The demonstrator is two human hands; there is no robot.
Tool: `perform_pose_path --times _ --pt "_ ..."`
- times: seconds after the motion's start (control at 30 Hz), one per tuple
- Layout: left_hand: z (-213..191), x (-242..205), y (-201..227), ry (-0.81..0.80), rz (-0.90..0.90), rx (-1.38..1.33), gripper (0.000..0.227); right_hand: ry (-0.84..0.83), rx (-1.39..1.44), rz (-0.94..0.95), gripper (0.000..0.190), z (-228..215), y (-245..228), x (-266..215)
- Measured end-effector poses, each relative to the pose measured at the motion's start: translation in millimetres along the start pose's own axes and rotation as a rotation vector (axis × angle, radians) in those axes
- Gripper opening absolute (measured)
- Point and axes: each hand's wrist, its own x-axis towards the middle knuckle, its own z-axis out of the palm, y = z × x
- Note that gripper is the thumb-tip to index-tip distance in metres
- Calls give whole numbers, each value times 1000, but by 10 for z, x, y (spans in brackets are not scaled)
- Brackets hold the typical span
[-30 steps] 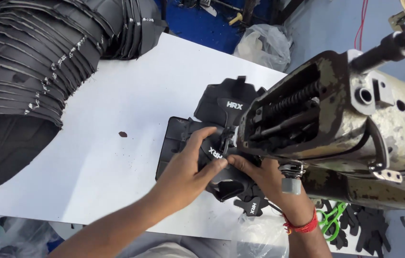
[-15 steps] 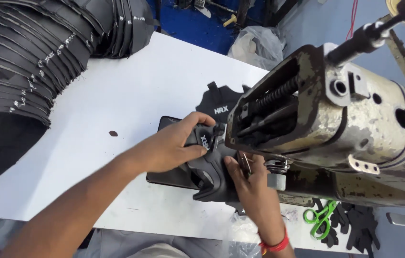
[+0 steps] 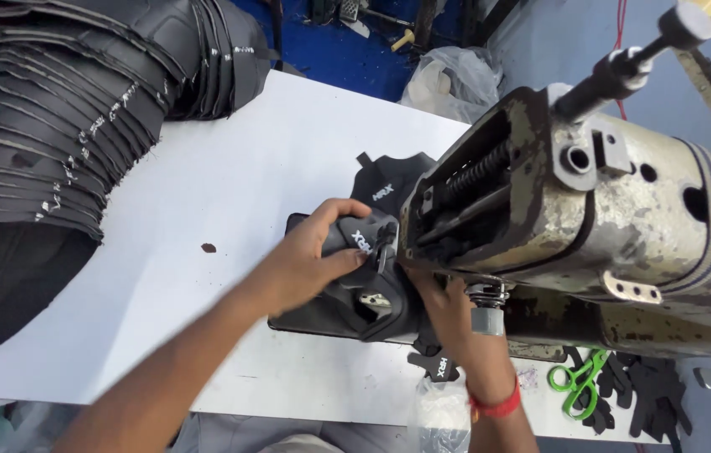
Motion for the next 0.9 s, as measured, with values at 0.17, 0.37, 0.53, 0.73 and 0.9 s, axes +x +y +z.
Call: perform_pose_path --times 0.17,0.37,0.53,0.73,0.9 --pt "441 -206 427 472 -241 45 49 96 669 195 20 268 209 101" --pt "566 -227 137 590 -70 59 49 -248 595 781 22 -388 -335 143" --pt "469 -228 274 536 -178 3 48 25 699 672 28 -436 -599 246" --pt "525 -262 231 517 -192 -2 49 25 610 661 28 -345 -613 173" --pt "515 -226 221 536 -153 28 49 50 598 655 30 -256 -578 116"
